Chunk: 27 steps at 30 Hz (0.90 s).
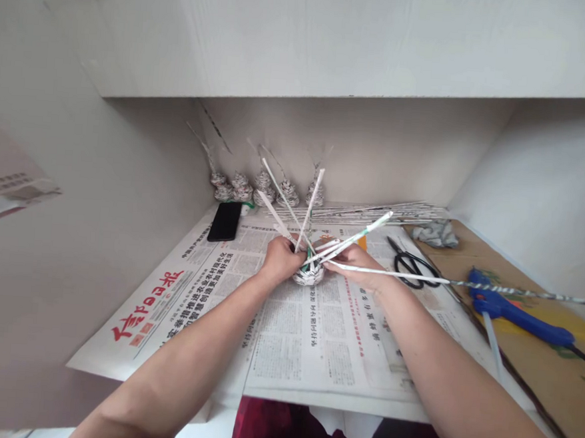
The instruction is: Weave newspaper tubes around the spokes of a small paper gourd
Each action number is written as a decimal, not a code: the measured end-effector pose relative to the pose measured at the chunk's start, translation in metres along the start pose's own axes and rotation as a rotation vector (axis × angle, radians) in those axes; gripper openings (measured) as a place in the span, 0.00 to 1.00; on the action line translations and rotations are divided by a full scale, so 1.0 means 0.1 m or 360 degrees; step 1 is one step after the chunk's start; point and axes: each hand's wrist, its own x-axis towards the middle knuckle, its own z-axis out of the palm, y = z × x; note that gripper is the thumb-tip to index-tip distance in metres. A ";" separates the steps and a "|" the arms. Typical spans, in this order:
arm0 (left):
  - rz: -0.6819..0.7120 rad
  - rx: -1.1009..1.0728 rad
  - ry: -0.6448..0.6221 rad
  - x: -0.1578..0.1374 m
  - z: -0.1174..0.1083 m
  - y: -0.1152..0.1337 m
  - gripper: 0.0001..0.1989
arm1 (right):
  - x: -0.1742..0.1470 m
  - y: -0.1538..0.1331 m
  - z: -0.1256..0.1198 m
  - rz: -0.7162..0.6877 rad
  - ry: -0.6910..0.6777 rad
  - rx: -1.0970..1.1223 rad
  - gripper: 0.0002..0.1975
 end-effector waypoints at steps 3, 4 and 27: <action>-0.0059 -0.0064 -0.0007 0.02 0.00 -0.02 0.04 | 0.01 0.02 0.04 0.0076 0.0104 0.0029 0.16; -0.0078 -0.0073 -0.0010 0.03 -0.01 -0.03 0.05 | 0.01 0.03 0.06 0.0109 0.0170 0.0038 0.15; -0.0012 0.0203 0.0172 -0.02 0.02 0.03 0.05 | 0.10 0.20 0.07 0.0236 0.0724 -0.0170 0.13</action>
